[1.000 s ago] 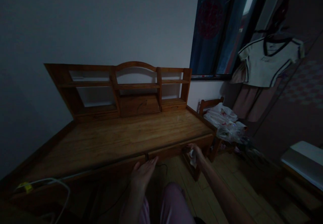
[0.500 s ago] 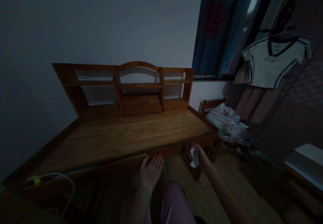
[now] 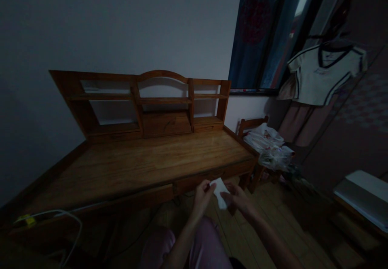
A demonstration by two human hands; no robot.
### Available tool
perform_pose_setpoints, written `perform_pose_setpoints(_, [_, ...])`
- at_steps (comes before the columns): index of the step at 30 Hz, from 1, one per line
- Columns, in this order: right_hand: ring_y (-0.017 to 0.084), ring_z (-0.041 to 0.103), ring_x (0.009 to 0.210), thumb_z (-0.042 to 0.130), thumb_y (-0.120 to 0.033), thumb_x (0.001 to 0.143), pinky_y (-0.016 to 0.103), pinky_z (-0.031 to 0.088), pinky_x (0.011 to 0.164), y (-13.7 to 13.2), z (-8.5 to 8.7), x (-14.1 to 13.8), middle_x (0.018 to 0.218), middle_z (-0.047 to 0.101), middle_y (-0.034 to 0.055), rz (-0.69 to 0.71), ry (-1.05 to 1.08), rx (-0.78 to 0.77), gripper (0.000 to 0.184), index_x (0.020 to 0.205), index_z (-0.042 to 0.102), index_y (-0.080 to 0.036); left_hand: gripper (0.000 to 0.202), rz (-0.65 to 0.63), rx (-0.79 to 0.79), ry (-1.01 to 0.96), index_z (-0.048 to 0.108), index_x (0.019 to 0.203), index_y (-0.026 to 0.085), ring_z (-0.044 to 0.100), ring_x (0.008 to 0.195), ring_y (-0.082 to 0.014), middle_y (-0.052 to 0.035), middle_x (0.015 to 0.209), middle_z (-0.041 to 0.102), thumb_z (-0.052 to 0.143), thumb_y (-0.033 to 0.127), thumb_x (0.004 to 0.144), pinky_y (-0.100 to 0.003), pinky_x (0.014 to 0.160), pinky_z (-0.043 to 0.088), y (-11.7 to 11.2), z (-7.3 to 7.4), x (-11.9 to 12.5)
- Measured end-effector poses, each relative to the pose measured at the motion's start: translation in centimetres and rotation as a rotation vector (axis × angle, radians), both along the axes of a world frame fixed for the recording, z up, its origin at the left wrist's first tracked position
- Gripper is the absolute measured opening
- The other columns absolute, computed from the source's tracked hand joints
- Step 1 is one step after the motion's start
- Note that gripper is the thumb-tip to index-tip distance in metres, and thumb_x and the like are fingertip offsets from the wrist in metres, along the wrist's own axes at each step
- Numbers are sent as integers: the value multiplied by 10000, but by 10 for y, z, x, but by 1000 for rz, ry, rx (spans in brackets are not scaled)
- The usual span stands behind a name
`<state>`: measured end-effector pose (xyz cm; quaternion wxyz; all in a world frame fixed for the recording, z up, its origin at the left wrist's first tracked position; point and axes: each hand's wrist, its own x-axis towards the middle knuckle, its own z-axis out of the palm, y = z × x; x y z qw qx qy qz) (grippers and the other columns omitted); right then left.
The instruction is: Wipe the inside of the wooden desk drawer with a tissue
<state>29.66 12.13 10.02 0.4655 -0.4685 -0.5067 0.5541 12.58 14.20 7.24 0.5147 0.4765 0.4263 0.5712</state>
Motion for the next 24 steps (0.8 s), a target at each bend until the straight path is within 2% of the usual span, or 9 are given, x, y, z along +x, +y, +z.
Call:
perform_pose_setpoints(3, [217, 681, 723, 858, -447, 595, 332, 528, 701, 8, 9, 9, 763, 741, 41, -35, -40, -6, 444, 917, 715, -177, 351, 68, 9, -35, 671, 807, 172, 620, 711, -148, -6, 737, 683, 763, 506, 745, -244, 655, 448, 8, 6, -12])
perform_pose_setpoints(9, [229, 706, 756, 866, -507, 626, 339, 558, 730, 31, 34, 15, 813, 764, 83, -164, 31, 66, 429, 869, 752, -172, 472, 79, -20, -140, 641, 981, 171, 716, 804, -222, -81, 899, 758, 830, 471, 670, -329, 706, 570, 21, 21, -28])
perform_pose_setpoints(14, [227, 713, 765, 866, -492, 630, 337, 574, 688, 62, 41, 4, 903, 773, 86, -90, 51, 67, 475, 961, 756, -169, 540, 79, -26, -245, 625, 1039, 159, 732, 864, -248, -109, 985, 744, 868, 424, 636, -407, 762, 619, 32, 35, -22])
perform_pose_setpoints(17, [193, 670, 627, 868, -436, 589, 306, 537, 597, 85, 40, -1, 726, 736, 36, -62, -31, 110, 459, 939, 750, -164, 586, 80, -20, -292, 594, 1058, 170, 731, 860, -246, -95, 980, 730, 886, 405, 608, -432, 783, 622, 46, 40, -16])
perform_pose_setpoints(21, [164, 610, 558, 805, -408, 599, 283, 481, 557, 124, 41, 3, 631, 682, 2, -110, -118, 202, 305, 787, 725, -183, 525, 102, 3, -199, 567, 1112, 194, 734, 820, -246, -94, 979, 733, 796, 444, 711, -485, 830, 598, 73, 43, -18])
perform_pose_setpoints(23, [156, 587, 561, 779, -380, 611, 270, 451, 546, 146, 43, 10, 633, 675, -6, -119, -147, 234, 244, 753, 720, -191, 442, 140, 27, -116, 602, 1091, 199, 727, 890, -265, -91, 951, 737, 780, 394, 736, -509, 947, 544, 85, 47, -23])
perform_pose_setpoints(24, [153, 573, 562, 771, -356, 613, 263, 435, 541, 157, 43, 14, 622, 668, -10, -116, -168, 250, 210, 735, 720, -193, 398, 166, 37, -89, 628, 1067, 205, 710, 984, -281, -97, 977, 738, 787, 352, 733, -513, 1027, 493, 90, 49, -26])
